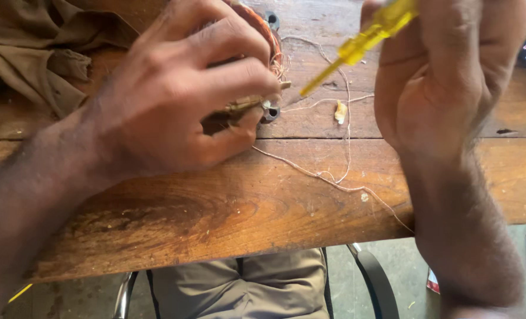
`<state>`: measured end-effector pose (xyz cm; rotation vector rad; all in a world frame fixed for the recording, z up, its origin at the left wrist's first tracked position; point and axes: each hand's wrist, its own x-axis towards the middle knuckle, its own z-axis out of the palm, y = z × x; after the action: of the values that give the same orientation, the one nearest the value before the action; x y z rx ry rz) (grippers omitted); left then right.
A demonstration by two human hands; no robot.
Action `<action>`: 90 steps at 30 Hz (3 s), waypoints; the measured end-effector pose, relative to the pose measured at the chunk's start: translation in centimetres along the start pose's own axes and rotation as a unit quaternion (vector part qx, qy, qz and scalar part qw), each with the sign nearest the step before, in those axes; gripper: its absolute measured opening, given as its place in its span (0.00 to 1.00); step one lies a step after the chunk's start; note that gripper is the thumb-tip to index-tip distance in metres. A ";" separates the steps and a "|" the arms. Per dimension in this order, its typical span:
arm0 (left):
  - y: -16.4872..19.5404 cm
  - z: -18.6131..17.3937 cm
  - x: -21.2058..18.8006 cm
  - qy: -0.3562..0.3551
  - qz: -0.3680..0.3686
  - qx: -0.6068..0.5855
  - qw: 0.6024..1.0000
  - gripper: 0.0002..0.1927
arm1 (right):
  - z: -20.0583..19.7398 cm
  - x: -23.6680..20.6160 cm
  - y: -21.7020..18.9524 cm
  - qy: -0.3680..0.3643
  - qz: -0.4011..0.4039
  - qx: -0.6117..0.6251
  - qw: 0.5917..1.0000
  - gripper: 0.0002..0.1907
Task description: The person works on an electric motor stator at a wooden workbench, using a screwdriver to pry and scrape material from the slots between the copper windings and using pliers to grip and pull at the windings, turning the stator as they work around it.
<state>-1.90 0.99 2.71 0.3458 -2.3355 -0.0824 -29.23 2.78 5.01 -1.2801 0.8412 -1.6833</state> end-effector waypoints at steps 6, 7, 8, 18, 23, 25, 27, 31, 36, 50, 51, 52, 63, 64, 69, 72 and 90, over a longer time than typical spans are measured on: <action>0.8 0.2 0.4 -0.029 0.080 0.080 0.993 0.13 | 2.6 -0.2 -1.4 0.024 0.031 -0.043 0.998 0.17; 0.9 0.1 0.5 -0.036 0.090 0.079 0.992 0.19 | 2.9 -0.2 -1.5 0.031 0.044 -0.048 0.997 0.18; 1.0 -0.1 0.5 -0.032 0.095 0.074 0.992 0.17 | 3.0 -0.5 -1.7 0.046 0.066 -0.051 0.996 0.18; -0.4 -1.1 0.3 0.023 0.044 0.069 0.996 0.12 | 0.8 -0.7 -0.2 -0.133 0.001 -0.078 0.988 0.13; -0.5 -1.0 0.1 0.004 0.026 0.058 0.998 0.13 | 0.1 -0.7 0.3 -0.127 0.025 -0.071 0.989 0.13; -0.5 -0.9 0.0 0.001 0.022 0.058 0.998 0.12 | -0.1 -0.4 0.2 -0.196 -0.008 -0.077 0.978 0.10; -0.5 -0.8 -0.2 -0.001 0.021 0.060 0.998 0.12 | -0.3 -0.1 0.0 -0.190 0.024 -0.081 0.978 0.09; -0.6 -0.7 -0.4 0.010 0.022 0.049 0.999 0.12 | -0.5 0.5 -0.4 -0.165 0.100 -0.080 0.978 0.10; -0.5 -0.7 -0.4 0.012 0.017 0.040 0.999 0.10 | -1.0 1.9 -0.1 -0.152 0.201 -0.074 0.965 0.10; -0.2 0.4 -0.7 0.039 -0.027 0.021 0.999 0.12 | -3.1 2.8 0.6 -0.247 0.300 -0.033 0.921 0.10; -0.2 0.4 -0.6 0.040 -0.026 0.020 0.999 0.12 | -2.9 2.7 0.4 -0.259 0.293 -0.019 0.920 0.10; -0.2 0.4 -0.6 0.041 -0.027 0.015 0.999 0.12 | -2.7 2.7 0.2 -0.271 0.286 -0.004 0.919 0.10; -0.1 0.7 -1.0 0.059 -0.048 0.030 0.997 0.15 | -1.8 1.3 -0.4 -0.265 0.178 -0.131 0.938 0.12; -0.1 0.8 -0.9 0.061 -0.046 0.036 0.996 0.15 | -1.0 1.3 -0.9 -0.266 0.160 -0.154 0.938 0.12; 0.0 1.3 -0.5 0.063 -0.054 0.063 0.995 0.22 | 6.3 1.1 -3.3 -0.482 0.003 -0.293 0.826 0.07; -0.4 1.5 -0.8 0.050 -0.038 0.083 0.995 0.20 | 9.0 -1.1 -2.2 -0.524 -0.105 -0.259 0.805 0.03; 0.0 0.5 -0.6 0.027 -0.065 -0.063 0.996 0.05 | -4.8 0.8 1.9 -0.066 0.062 -0.052 0.995 0.13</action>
<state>-1.80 1.19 1.93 0.4316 -2.2399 -0.2791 -33.52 1.39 2.42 -1.3651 0.9192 -1.4586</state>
